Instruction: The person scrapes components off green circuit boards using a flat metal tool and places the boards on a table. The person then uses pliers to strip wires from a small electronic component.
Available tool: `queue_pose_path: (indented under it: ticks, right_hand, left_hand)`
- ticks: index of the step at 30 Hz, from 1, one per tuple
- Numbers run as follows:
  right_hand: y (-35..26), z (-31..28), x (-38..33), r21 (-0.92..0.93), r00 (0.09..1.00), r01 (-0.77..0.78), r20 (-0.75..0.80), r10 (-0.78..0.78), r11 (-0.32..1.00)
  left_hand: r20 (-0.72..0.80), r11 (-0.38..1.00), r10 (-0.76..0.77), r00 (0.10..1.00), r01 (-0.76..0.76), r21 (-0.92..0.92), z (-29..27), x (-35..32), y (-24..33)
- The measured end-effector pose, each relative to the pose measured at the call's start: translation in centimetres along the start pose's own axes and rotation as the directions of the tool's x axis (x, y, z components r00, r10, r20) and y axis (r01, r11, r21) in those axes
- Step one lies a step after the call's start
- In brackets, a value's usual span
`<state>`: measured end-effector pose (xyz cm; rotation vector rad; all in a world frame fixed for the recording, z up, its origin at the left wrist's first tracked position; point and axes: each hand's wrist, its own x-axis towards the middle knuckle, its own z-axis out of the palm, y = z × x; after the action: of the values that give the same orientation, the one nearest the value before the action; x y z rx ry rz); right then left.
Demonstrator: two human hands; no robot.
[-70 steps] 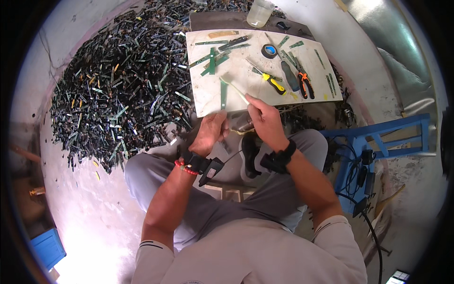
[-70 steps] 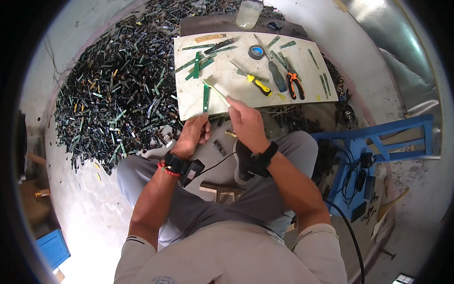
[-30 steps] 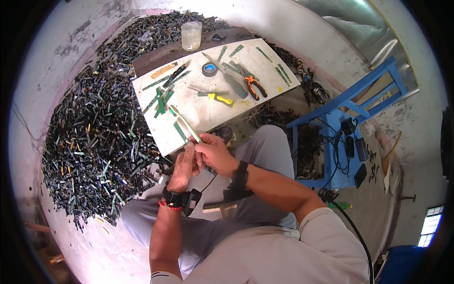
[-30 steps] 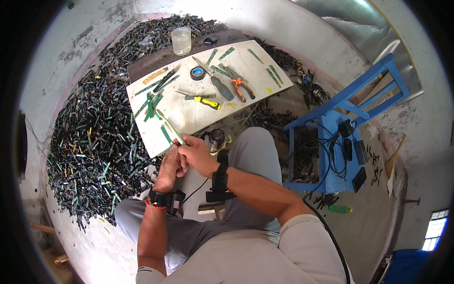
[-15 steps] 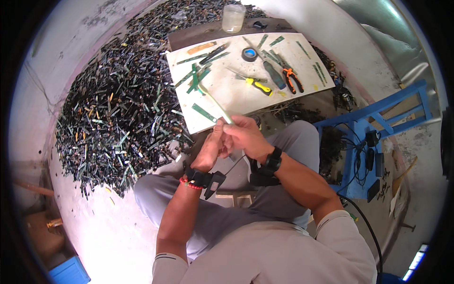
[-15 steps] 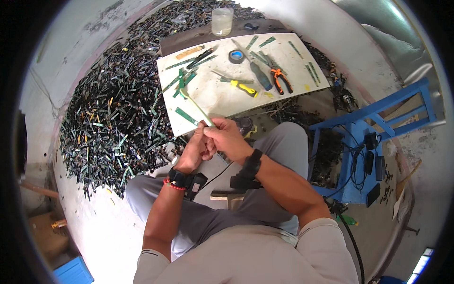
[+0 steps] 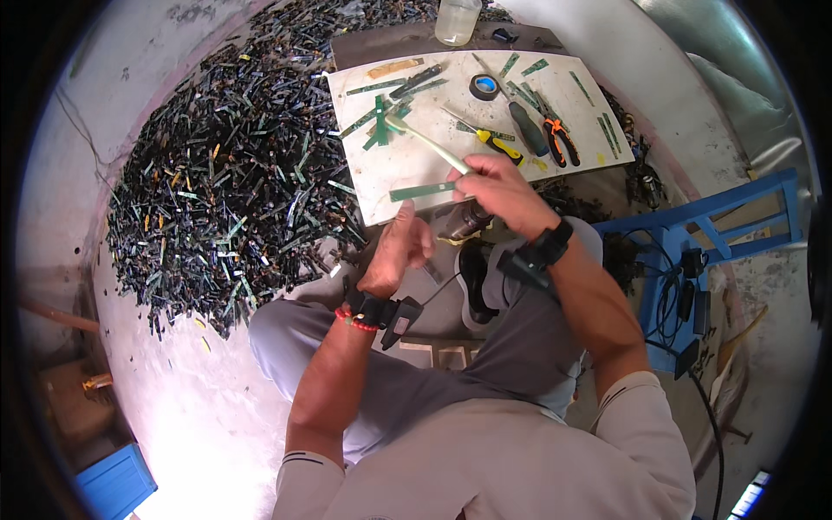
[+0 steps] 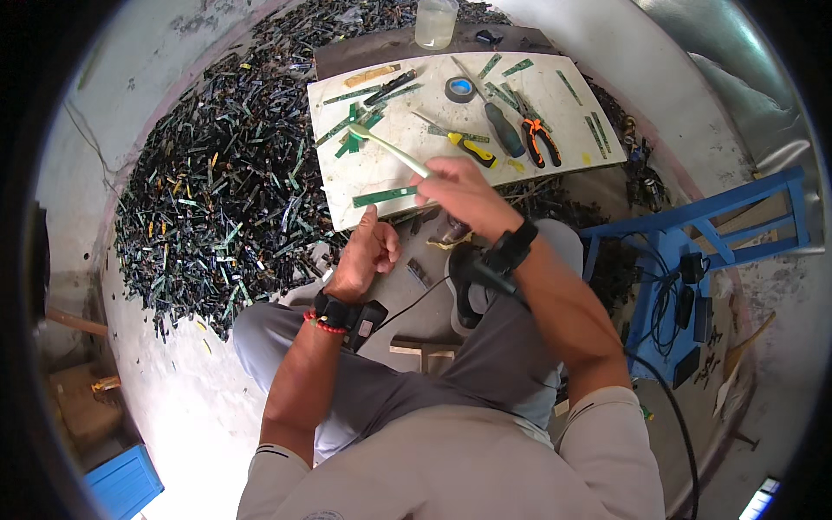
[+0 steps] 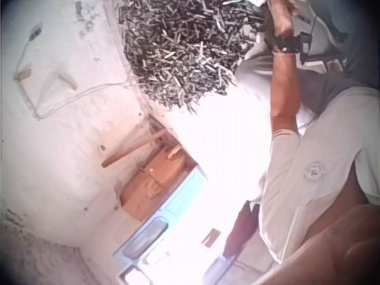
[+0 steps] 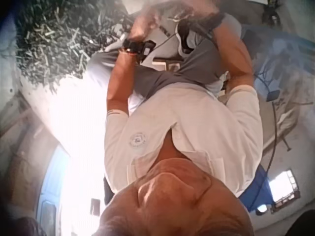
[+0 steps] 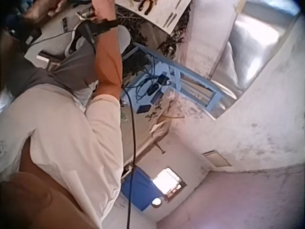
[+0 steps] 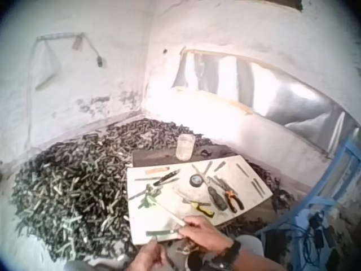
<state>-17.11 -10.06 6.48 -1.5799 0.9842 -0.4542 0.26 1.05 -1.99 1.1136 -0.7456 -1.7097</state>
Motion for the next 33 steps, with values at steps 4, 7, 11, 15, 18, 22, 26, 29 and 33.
queue_pose_path:
  ticks: [4,7,11,15,18,22,26,29,33]
  right_hand:
    - [-0.4,-2.7,2.3,-0.258,0.991,0.011,0.13,0.023,0.966]
    - [0.0,-3.4,3.4,-0.365,0.989,0.072,0.144,-0.021,0.928]
    - [-0.4,-2.9,3.4,-0.424,0.97,0.099,0.245,0.008,0.9]
    - [0.7,-1.8,3.7,-0.326,0.964,0.163,0.253,-0.081,0.931]
    - [1.1,-1.0,4.1,-0.241,0.979,0.132,0.184,-0.088,0.961]
    - [1.5,-0.3,4.4,-0.246,0.985,0.151,0.122,-0.124,0.957]
    - [1.2,0.8,3.9,-0.281,0.971,0.156,-0.133,-0.199,0.947]
    - [0.7,0.4,2.2,-0.368,0.917,0.116,-0.317,-0.242,0.922]
    - [2.8,0.8,-1.5,-0.355,0.866,0.183,-0.383,-0.322,0.917]
  left_hand:
    - [-0.112,0.994,0.048,0.993,-0.036,0.102,-0.1,-0.2,0.3]
    - [-0.087,0.988,0.034,0.996,-0.02,0.154,0.1,-0.6,0.8]
    - [-0.093,0.982,0.014,0.996,0.004,0.191,0.2,-0.9,0.8]
    - [-0.127,0.981,0.033,0.991,-0.007,0.196,0.1,-0.4,-0.1]
    - [-0.154,0.994,0.03,0.988,-0.014,0.104,0.0,-0.2,-0.1]
    - [-0.146,0.998,0.045,0.988,-0.039,0.045,0.2,-0.5,0.8]
    - [-0.158,0.994,0.101,0.982,-0.093,0.057,-0.2,-0.7,0.4]
    - [-0.182,0.994,0.095,0.979,-0.085,0.064,-0.3,-0.7,0.3]
    - [-0.187,0.997,0.077,0.979,-0.075,0.018,0.1,-0.9,0.9]
